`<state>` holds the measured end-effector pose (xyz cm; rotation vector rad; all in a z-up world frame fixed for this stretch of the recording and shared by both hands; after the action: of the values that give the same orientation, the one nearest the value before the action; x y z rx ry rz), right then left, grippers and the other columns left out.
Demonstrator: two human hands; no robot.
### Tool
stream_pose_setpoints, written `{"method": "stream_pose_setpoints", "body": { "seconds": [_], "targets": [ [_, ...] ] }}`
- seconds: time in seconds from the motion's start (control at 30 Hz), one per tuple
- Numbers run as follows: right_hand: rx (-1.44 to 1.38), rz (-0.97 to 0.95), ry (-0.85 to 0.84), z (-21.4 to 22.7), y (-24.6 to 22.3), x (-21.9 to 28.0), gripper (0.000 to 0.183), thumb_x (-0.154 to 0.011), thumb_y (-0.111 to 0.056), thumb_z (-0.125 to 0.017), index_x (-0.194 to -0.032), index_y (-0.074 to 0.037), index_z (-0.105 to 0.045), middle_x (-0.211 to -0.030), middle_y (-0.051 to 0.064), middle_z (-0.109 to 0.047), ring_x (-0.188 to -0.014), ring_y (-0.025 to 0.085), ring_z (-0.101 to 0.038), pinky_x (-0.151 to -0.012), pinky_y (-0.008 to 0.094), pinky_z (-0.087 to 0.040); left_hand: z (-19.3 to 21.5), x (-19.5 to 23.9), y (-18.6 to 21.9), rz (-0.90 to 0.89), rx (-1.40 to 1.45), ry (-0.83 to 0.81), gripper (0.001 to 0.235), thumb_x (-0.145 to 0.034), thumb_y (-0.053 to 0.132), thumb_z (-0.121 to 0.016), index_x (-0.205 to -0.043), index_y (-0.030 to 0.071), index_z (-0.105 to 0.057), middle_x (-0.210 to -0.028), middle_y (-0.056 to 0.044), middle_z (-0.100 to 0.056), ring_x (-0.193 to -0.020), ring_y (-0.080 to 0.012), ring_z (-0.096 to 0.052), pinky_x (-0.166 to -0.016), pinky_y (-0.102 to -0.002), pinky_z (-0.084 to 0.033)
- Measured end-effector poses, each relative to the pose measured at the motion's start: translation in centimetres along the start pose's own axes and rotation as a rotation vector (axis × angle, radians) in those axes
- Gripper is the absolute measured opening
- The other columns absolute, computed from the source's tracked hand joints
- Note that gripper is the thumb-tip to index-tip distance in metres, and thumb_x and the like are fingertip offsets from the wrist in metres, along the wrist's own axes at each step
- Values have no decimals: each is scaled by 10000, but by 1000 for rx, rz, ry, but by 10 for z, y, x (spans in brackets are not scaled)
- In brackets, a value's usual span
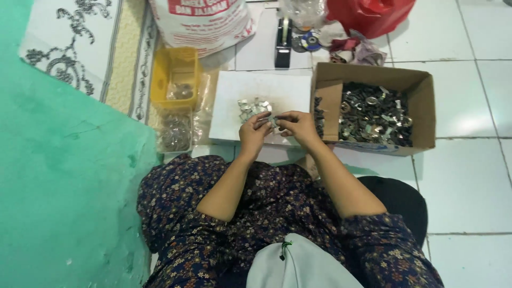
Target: Sorting and inspecting small metal hinges or components from a box and placing them on a board
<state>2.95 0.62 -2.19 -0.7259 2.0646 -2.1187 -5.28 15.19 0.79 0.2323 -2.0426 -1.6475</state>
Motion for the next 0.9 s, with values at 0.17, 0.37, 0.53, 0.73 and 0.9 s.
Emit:
{"method": "stream_pose_setpoints", "body": {
  "seconds": [0.17, 0.37, 0.53, 0.73, 0.9],
  "targets": [
    [90, 36, 4, -45, 3, -29, 271, -868, -40, -794, -1122, 35, -738, -863, 184, -709, -772, 243, -748, -601, 339, -667, 34, -17, 15, -65, -117, 60, 393, -937, -59, -653, -1321, 27, -666, -1189, -308, -690, -1112, -342, -697, -897, -386, -637],
    [363, 88, 100, -54, 7, -56, 223, -850, -128, -825, -1069, -95, -797, -849, 117, -750, -776, 199, -740, -631, 317, -628, 56, -35, 20, -214, -334, 7, 473, -948, -49, -590, -1369, 150, -666, -1296, -228, -682, -1246, -351, -630, -1013, -430, -566],
    [548, 172, 203, -40, 12, -65, 235, -851, -76, -817, -1079, -134, -804, -881, 106, -772, -818, 237, -763, -701, 337, -618, 65, -47, 1, -291, -462, 77, 459, -913, -22, -640, -1325, 170, -695, -1269, -181, -711, -1225, -343, -650, -1022, -446, -559],
    [609, 189, 147, -32, -3, -39, 303, -858, -24, -751, -1147, -106, -788, -1031, 187, -744, -926, 351, -756, -804, 416, -629, 53, -44, -5, -305, -538, 142, 437, -900, -32, -627, -1278, 169, -718, -1220, -102, -735, -1111, -271, -719, -960, -403, -582],
    [605, 190, 153, 5, -20, -18, 309, -846, -11, -733, -1138, -95, -790, -1023, 202, -728, -935, 384, -746, -809, 431, -628, 6, -34, 5, -400, -548, 74, 398, -891, -8, -671, -1220, 203, -742, -1126, -54, -749, -1037, -259, -734, -853, -374, -620]
  ]
}}
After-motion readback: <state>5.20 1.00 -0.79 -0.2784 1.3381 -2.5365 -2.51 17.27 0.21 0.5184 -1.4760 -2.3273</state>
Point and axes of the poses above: each hand's wrist, its own x-axis away from the middle knuckle, its own z-axis out of the back of the hand, y = z × x, the point moved 1 cm from there along -x, towards the middle knuckle
